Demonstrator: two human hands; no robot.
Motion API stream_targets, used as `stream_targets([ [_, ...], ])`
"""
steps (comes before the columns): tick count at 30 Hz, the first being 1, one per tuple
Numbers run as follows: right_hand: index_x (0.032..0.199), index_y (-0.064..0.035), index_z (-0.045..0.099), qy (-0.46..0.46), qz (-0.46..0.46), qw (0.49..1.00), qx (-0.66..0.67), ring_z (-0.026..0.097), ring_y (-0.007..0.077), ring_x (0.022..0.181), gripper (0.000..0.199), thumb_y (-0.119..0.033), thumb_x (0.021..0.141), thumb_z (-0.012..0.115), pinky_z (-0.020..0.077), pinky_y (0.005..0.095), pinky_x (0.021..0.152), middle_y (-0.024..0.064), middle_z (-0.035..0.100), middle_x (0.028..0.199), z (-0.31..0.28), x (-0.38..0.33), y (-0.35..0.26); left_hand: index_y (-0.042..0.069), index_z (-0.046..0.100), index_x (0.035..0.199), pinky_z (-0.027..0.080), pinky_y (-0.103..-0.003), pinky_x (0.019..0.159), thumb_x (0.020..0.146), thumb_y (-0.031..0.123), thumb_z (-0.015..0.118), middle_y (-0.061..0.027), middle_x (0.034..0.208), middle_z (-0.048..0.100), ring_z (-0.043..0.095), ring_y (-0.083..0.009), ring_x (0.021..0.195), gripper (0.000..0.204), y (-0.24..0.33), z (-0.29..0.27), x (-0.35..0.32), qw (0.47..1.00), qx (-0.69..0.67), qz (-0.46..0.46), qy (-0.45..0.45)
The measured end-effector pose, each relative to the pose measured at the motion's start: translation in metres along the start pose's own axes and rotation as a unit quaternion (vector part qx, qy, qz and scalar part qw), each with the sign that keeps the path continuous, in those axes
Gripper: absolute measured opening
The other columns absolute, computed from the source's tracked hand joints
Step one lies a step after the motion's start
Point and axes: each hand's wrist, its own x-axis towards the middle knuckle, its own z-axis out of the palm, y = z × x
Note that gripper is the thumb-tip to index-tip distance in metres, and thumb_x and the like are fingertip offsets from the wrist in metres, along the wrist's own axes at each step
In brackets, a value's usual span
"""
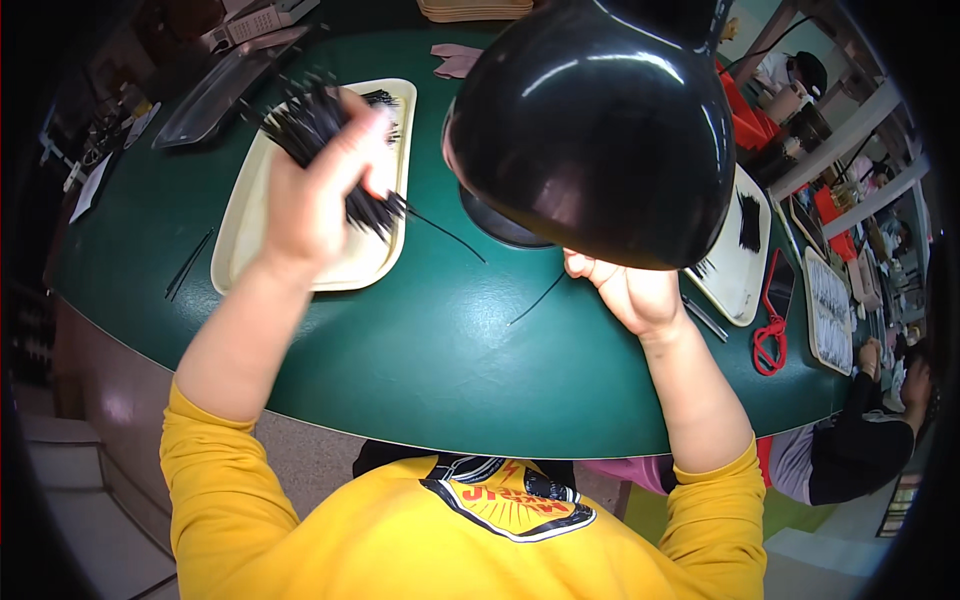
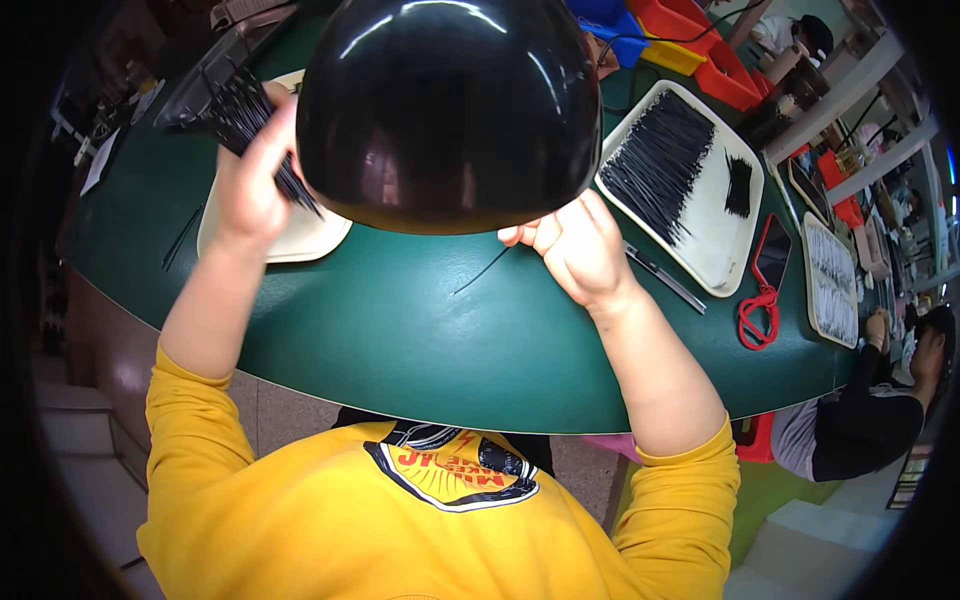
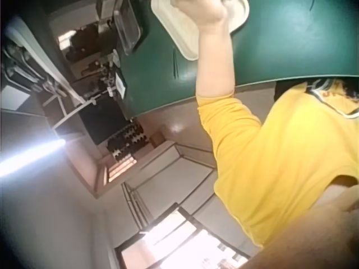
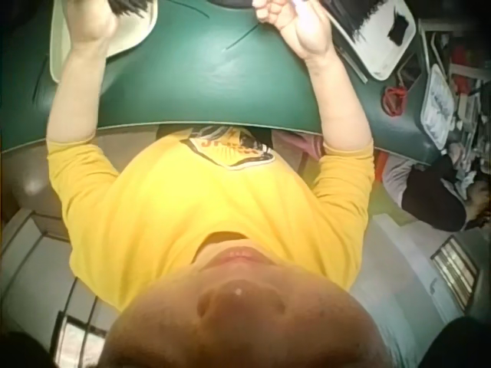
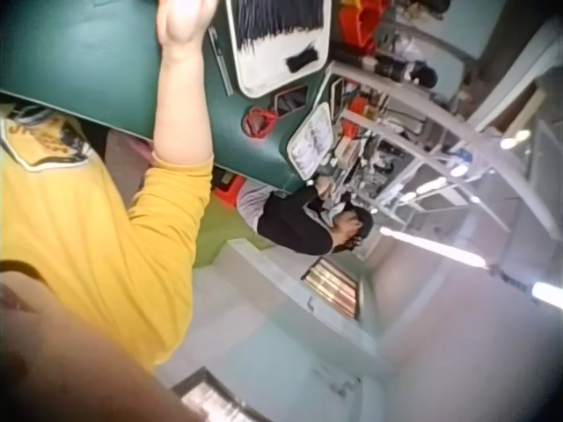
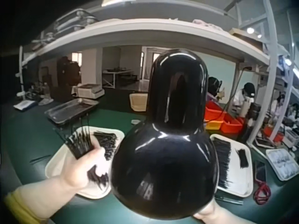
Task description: Assembling or sorting small electronic components on a production line workstation.
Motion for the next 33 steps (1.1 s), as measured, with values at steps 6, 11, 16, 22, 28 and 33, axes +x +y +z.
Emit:
stream_targets([
  [6,0.121,0.0082,0.044,0.008,-0.074,0.963,-0.26,0.055,0.0281,0.103,0.046,-0.029,0.095,0.038,0.0432,0.0369,0.086,0.0241,0.051,0.12,0.017,-0.012,0.015,0.003,0.053,0.089,0.046,-0.024,0.065,0.076,0.0,0.065,-0.0028,0.075,0.055,0.056,-0.0104,0.069,0.018,-0.036,0.037,-0.045,0.973,0.066,-0.013,-0.22],
  [11,0.131,0.0066,0.033,-0.165,-0.267,0.79,-0.527,0.039,0.0383,0.123,0.073,-0.034,0.078,0.063,0.0297,0.048,0.101,0.0283,0.038,0.131,0.067,-0.015,-0.006,0.004,0.054,0.089,0.046,-0.024,0.068,0.074,0.004,0.068,-0.0036,0.081,0.058,0.056,-0.0087,0.075,0.021,-0.051,0.041,-0.053,0.963,0.007,-0.057,-0.265],
  [16,0.106,0.0031,0.059,-0.257,-0.311,0.653,-0.641,0.053,0.0359,0.111,0.043,-0.016,0.068,0.067,0.0308,0.0508,0.1,0.0207,0.058,0.113,0.096,-0.007,-0.002,0.004,0.059,0.094,0.048,-0.028,0.074,0.073,0.006,0.069,-0.0074,0.089,0.059,0.06,-0.0178,0.082,0.023,-0.055,0.031,-0.05,0.952,0.105,0.026,-0.288],
  [22,0.112,0.0027,0.055,-0.221,-0.35,0.67,-0.616,0.047,0.0418,0.116,0.049,-0.019,0.07,0.067,0.0319,0.0514,0.098,0.0312,0.05,0.118,0.095,-0.008,-0.007,0.004,0.056,0.093,0.047,-0.028,0.065,0.073,0.011,0.07,-0.006,0.081,0.06,0.059,-0.0144,0.073,0.026,-0.051,0.036,-0.05,0.964,0.067,-0.005,-0.258],
  [28,0.114,0.0051,0.053,-0.21,-0.35,0.662,-0.629,0.052,0.0392,0.11,0.051,-0.014,0.069,0.067,0.0385,0.042,0.094,0.0303,0.051,0.118,0.086,-0.008,-0.008,0.003,0.056,0.095,0.049,-0.028,0.068,0.076,0.007,0.067,-0.0083,0.083,0.062,0.062,-0.0185,0.075,0.023,-0.046,0.04,-0.049,0.962,0.134,0.058,-0.229],
  [33,0.106,0.004,0.059,-0.077,-0.443,0.673,-0.588,0.063,0.0302,0.08,0.043,-0.01,0.067,0.068,0.0485,0.0355,0.071,0.0175,0.063,0.094,0.086,-0.013,-0.006,0.004,0.053,0.085,0.044,-0.022,0.059,0.08,0.009,0.067,-0.0028,0.075,0.056,0.054,-0.0082,0.066,0.016,-0.022,0.045,-0.052,0.977,0.086,-0.04,-0.191],
])
